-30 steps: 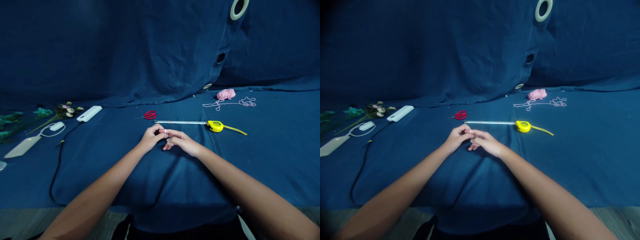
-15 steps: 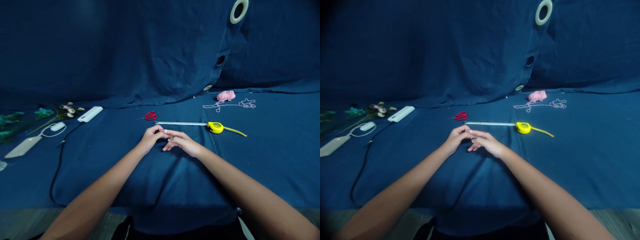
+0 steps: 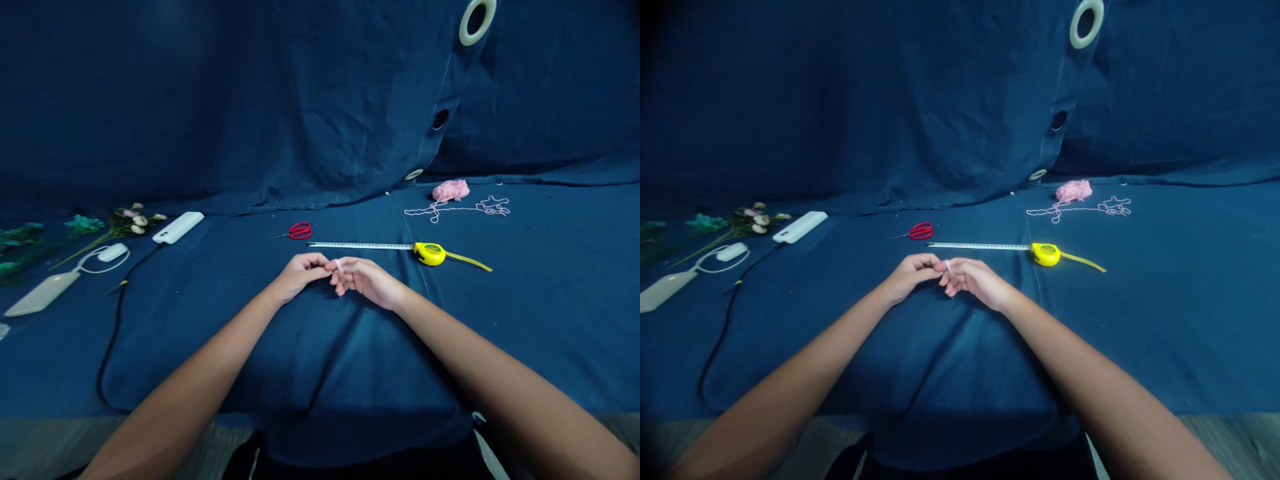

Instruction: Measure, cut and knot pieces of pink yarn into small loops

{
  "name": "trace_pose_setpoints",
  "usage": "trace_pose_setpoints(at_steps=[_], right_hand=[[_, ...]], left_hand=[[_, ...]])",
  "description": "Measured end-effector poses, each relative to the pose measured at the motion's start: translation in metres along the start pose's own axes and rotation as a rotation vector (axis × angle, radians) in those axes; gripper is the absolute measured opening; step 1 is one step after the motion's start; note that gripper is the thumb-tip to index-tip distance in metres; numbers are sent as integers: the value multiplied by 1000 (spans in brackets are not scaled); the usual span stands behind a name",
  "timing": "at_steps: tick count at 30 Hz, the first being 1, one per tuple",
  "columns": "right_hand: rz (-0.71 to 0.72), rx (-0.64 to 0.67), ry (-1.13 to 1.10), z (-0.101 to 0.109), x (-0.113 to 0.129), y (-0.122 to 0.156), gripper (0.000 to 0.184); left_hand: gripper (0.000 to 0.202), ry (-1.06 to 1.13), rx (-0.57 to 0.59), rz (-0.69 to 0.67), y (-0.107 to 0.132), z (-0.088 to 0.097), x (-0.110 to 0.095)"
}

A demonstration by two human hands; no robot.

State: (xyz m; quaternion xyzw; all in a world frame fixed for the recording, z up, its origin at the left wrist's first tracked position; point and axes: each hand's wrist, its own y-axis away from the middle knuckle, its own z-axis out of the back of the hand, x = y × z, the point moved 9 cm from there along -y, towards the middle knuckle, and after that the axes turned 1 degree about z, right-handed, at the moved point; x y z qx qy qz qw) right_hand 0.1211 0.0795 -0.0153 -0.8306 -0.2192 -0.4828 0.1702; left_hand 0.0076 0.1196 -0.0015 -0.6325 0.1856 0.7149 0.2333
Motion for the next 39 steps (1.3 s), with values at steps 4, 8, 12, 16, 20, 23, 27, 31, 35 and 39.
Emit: trace_pose_setpoints(at_steps=[4, 8, 12, 16, 20, 23, 27, 31, 35, 39], right_hand=[[-7, -25, 8, 2, -1, 0, 28], [7, -53, 12, 4, 0, -1, 27], [22, -83, 20, 6, 0, -1, 24], [28, -150, -13, 7, 0, -1, 18], [44, -182, -37, 9, 1, 0, 22], [20, -144, -73, 10, 0, -1, 25], [1, -118, -85, 10, 0, -1, 20], [25, -157, -56, 12, 2, 0, 22], [36, -198, -20, 15, 0, 1, 23], [21, -202, -11, 15, -2, 1, 24]], left_hand=[[25, -106, -92, -60, -1, 4, -2], [21, -258, -283, -134, 2, 19, -10], [14, -504, -366, -252, 10, 18, -28], [13, -693, -379, -383, 19, 6, -48], [14, -691, -336, -437, 21, -3, -55], [15, -673, -306, -471, 23, -8, -59], [13, -683, -264, -514, 26, -15, -63], [13, -666, -273, -523, 26, -14, -63], [13, -647, -318, -481, 25, -6, -58], [9, -654, -430, -414, 24, 6, -53]])
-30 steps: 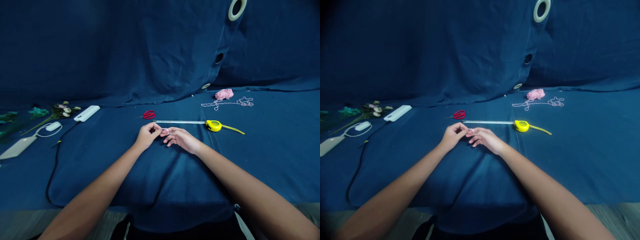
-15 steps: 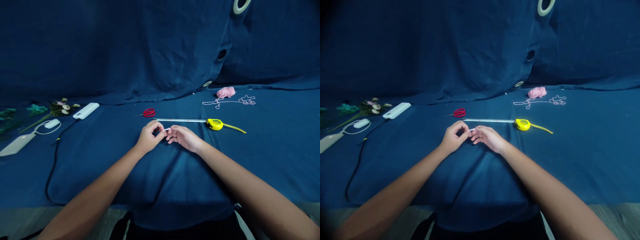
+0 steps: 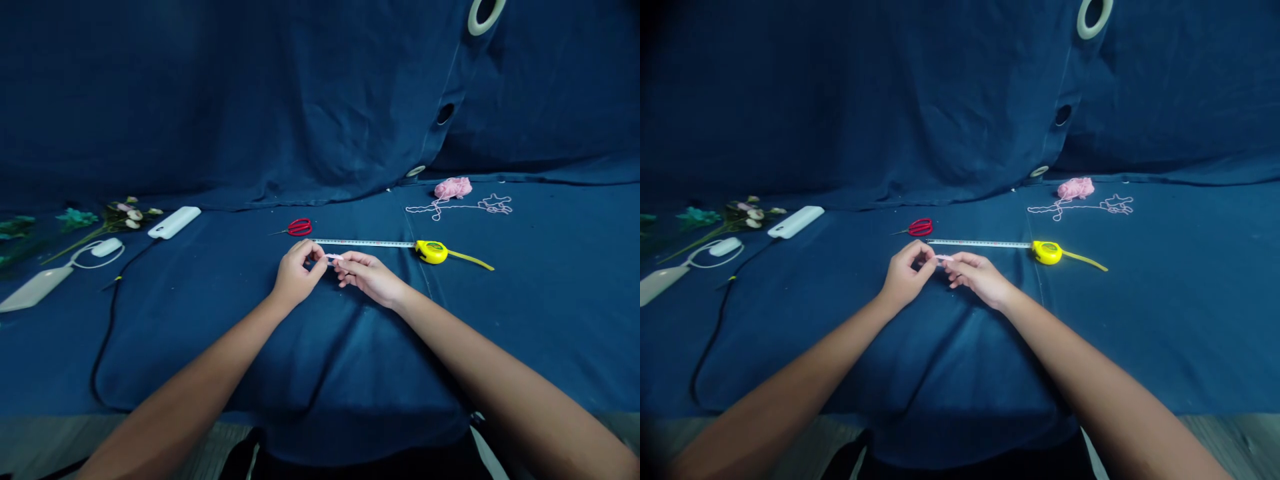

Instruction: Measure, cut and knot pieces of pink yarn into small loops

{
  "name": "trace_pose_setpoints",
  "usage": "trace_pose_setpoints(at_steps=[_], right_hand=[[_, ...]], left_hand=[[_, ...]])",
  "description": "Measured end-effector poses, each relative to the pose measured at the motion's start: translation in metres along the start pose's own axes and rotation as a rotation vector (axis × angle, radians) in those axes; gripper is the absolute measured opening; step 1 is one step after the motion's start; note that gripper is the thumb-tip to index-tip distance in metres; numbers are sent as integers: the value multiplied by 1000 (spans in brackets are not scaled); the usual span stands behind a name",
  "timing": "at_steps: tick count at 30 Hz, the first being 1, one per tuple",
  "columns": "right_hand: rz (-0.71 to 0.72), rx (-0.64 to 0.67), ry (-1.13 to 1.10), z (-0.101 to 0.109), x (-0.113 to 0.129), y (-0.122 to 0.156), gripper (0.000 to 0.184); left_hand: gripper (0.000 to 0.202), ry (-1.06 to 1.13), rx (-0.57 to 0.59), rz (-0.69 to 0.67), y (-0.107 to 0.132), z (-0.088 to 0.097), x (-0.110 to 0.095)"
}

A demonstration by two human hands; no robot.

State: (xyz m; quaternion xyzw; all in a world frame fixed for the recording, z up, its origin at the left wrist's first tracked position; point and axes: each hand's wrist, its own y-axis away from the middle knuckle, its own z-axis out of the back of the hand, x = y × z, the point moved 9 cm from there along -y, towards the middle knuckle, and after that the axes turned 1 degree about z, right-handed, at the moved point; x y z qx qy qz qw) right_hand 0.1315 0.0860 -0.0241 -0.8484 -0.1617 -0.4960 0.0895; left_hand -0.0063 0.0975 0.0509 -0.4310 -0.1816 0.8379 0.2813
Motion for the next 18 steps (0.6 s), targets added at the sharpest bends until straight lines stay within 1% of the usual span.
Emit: trace_pose_setpoints(at_steps=[2, 4, 6, 8, 12, 13, 16, 18], right_hand=[[-8, 14, 11, -2, 0, 0, 25], [-16, 41, 24, -5, 0, 1, 27], [-22, 60, 23, -7, 1, 1, 28], [-27, 73, 11, -7, 1, 1, 27], [-12, 102, 1, -9, 4, 1, 19], [-3, 108, 5, -9, 5, 1, 19], [6, 128, 15, -11, 5, 1, 23], [-3, 117, -1, -10, 4, 1, 21]], left_hand=[[7, -33, -33, 66, 0, 2, 9], [8, -53, -38, 128, 1, 1, 19], [7, -56, -26, 170, 1, -1, 28], [6, -46, 8, 176, 0, -5, 31], [20, -18, 152, 87, -1, -21, 19], [21, -21, 173, 66, -1, -24, 15], [20, -19, 173, 17, -1, -23, 8], [19, 32, 180, -2, -1, -22, 7]])
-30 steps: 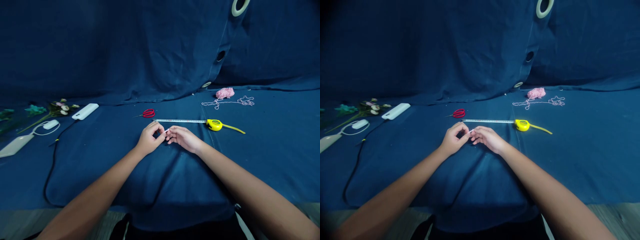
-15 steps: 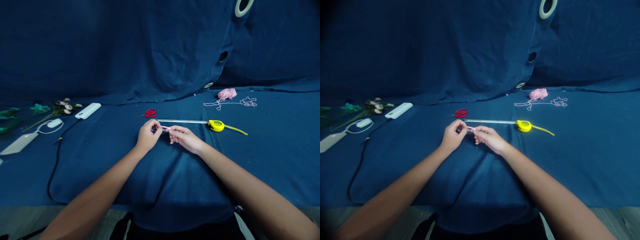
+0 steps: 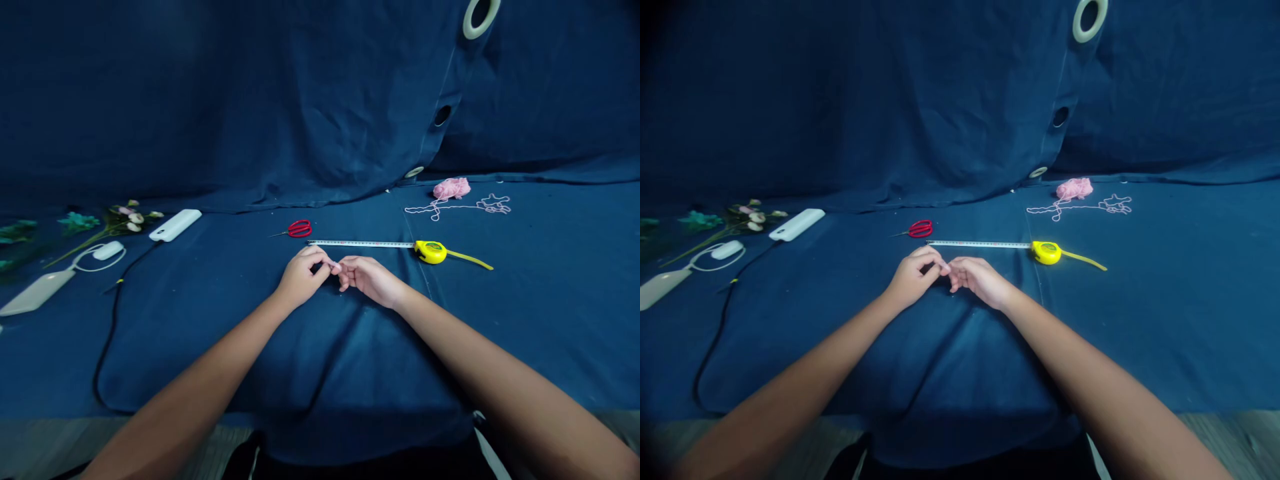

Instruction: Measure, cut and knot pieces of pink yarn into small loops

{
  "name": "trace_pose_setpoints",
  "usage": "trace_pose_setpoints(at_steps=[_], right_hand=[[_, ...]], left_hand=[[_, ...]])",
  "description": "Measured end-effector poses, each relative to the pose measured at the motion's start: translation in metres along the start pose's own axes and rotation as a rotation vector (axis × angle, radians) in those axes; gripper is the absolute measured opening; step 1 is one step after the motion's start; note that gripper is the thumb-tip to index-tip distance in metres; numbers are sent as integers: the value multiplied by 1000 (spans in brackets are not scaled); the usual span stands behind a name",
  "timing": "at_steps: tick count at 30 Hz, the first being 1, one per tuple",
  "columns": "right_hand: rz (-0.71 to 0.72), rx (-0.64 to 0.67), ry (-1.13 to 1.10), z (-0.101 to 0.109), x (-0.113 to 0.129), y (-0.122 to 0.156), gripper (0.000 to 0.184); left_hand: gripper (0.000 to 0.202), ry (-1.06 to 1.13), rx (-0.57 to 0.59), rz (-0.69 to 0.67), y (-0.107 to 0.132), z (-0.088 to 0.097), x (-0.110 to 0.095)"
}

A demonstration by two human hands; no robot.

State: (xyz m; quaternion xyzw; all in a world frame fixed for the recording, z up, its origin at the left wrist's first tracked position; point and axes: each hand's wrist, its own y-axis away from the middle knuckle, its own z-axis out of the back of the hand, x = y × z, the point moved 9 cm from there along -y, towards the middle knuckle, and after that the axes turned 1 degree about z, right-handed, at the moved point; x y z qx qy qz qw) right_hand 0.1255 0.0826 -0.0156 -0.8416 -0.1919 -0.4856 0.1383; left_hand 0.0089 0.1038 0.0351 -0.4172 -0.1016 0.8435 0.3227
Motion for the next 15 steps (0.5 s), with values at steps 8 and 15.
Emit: trace_pose_setpoints(at_steps=[8, 15], right_hand=[[-11, -20, -28, 1, -2, 0, 18], [-3, -26, -32, 3, -2, 0, 18]], left_hand=[[13, 97, 49, -10, 0, -3, 6], [11, 57, 45, -10, 0, -3, 6]])
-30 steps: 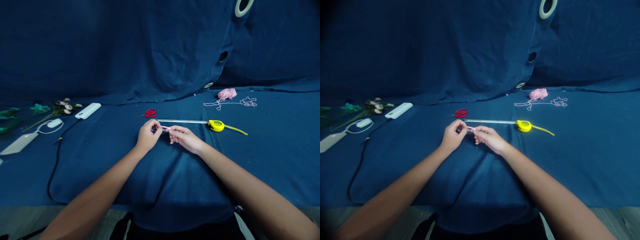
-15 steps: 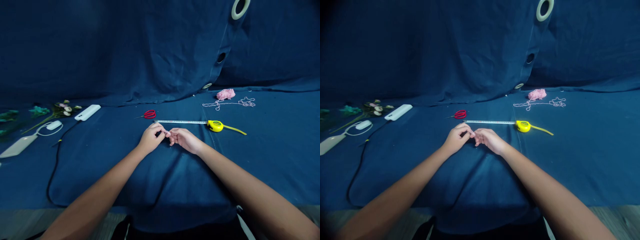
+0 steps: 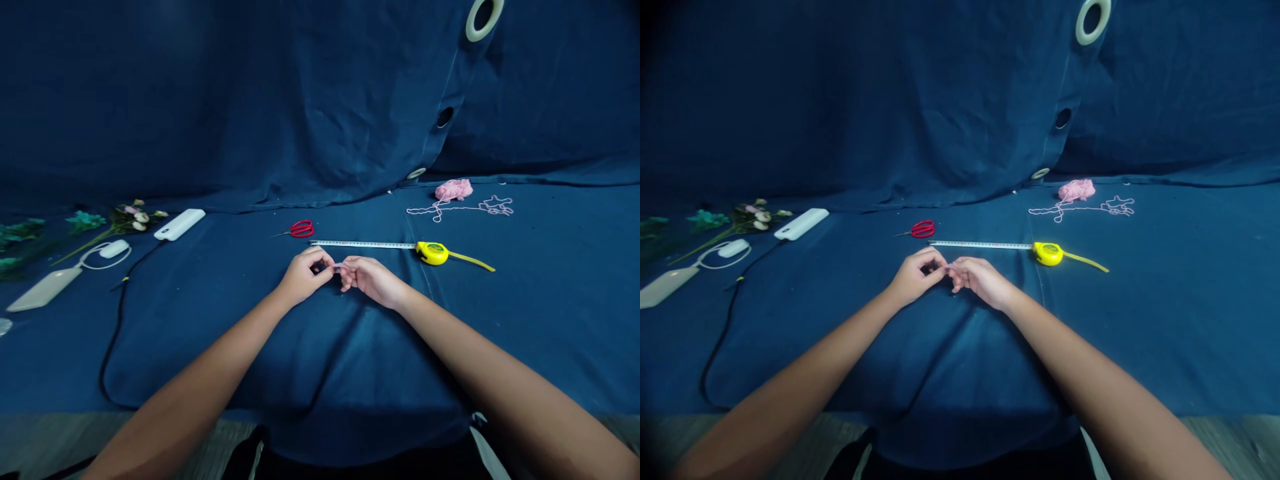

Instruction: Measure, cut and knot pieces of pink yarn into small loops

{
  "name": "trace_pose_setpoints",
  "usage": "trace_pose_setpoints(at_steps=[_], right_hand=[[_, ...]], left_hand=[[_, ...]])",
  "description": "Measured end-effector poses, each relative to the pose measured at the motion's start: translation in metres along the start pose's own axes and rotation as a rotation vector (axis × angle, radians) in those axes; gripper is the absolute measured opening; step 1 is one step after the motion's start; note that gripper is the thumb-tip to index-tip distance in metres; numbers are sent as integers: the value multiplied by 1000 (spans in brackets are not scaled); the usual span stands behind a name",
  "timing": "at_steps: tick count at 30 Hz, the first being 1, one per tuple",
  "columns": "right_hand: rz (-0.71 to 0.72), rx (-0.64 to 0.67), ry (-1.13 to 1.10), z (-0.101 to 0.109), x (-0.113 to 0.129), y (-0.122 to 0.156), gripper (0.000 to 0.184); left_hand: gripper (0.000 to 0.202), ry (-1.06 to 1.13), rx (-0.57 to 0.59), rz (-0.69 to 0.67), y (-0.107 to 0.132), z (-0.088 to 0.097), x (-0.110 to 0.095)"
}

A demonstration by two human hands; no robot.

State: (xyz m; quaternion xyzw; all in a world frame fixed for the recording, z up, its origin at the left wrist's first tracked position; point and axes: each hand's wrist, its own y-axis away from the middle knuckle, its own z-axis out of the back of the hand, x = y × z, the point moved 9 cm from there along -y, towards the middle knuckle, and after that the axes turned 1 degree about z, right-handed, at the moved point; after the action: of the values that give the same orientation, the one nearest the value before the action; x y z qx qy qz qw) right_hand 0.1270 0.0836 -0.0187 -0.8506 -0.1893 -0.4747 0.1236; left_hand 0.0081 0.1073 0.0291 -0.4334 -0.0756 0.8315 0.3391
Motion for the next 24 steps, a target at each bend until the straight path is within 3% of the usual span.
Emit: trace_pose_setpoints(at_steps=[11, 18, 24], right_hand=[[-15, 5, -18, -3, 1, 1, 17], [-28, -15, -43, 2, -2, -1, 17], [-28, -6, -26, 2, -2, -1, 15]], left_hand=[[15, 60, -4, 2, -1, 2, -4], [16, 560, 101, 250, 1, -15, 12], [18, 842, 305, 354, 9, -33, 0]])
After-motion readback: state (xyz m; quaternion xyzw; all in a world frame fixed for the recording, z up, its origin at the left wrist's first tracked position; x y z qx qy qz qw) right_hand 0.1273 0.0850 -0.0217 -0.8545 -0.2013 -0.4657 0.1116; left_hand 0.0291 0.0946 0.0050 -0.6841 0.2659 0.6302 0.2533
